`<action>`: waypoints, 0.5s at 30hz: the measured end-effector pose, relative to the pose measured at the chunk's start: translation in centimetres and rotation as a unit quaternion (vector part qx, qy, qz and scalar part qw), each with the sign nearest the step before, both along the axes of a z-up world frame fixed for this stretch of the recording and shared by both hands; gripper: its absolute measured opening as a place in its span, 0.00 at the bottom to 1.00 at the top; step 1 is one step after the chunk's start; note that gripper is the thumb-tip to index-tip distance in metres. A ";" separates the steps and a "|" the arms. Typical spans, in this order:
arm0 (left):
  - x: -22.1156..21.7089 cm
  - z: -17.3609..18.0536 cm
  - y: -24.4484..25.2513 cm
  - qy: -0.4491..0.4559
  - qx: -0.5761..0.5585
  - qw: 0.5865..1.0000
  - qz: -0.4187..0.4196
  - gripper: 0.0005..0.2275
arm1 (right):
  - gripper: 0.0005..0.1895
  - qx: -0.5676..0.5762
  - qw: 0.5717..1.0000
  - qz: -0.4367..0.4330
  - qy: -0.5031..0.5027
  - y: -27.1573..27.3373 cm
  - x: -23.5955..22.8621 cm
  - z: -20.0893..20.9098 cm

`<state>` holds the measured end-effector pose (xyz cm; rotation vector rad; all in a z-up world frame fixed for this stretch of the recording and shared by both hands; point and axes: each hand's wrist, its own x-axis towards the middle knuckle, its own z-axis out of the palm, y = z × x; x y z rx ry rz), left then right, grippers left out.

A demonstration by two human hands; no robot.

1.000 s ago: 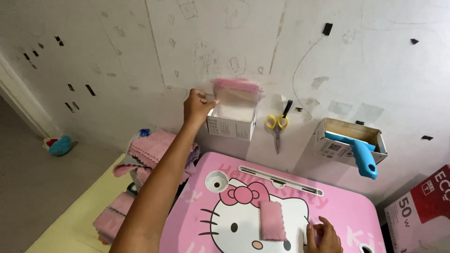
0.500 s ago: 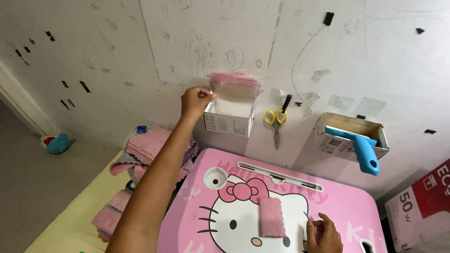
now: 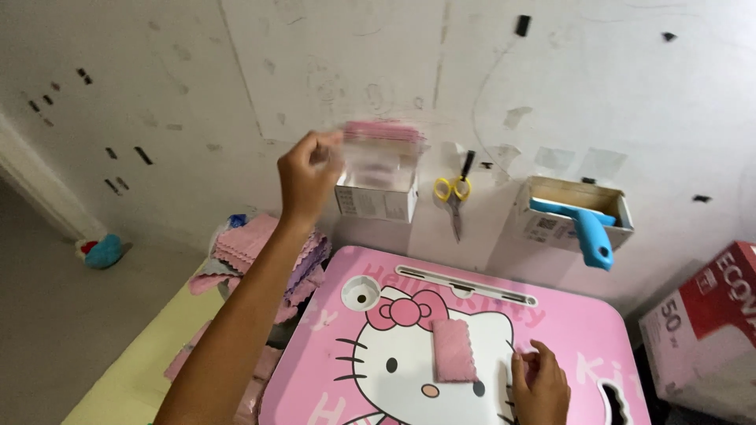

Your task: The person cleans fabric swatches by rolling a lint roller over them, folds the swatches, and places them into a small box.

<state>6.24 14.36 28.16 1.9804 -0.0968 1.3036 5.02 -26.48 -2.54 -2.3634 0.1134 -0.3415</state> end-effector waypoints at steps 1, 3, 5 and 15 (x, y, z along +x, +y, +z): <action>-1.4 -0.2 -0.9 0.001 0.001 1.000 -0.004 0.07 | 0.24 0.001 1.000 -0.004 0.001 0.0 0.0 0.2; -4.3 -0.9 -2.6 0.051 0.043 0.997 -0.036 0.10 | 0.22 0.004 1.000 0.014 -0.022 -0.1 -0.4 0.4; -6.3 -2.9 -3.8 0.121 0.003 0.990 -0.076 0.10 | 0.22 0.008 0.999 0.018 -0.027 0.0 -0.8 1.0; -10.2 -12.2 -10.3 0.342 -0.360 0.812 -0.306 0.07 | 0.23 0.104 0.990 0.083 -0.047 0.4 -2.7 4.0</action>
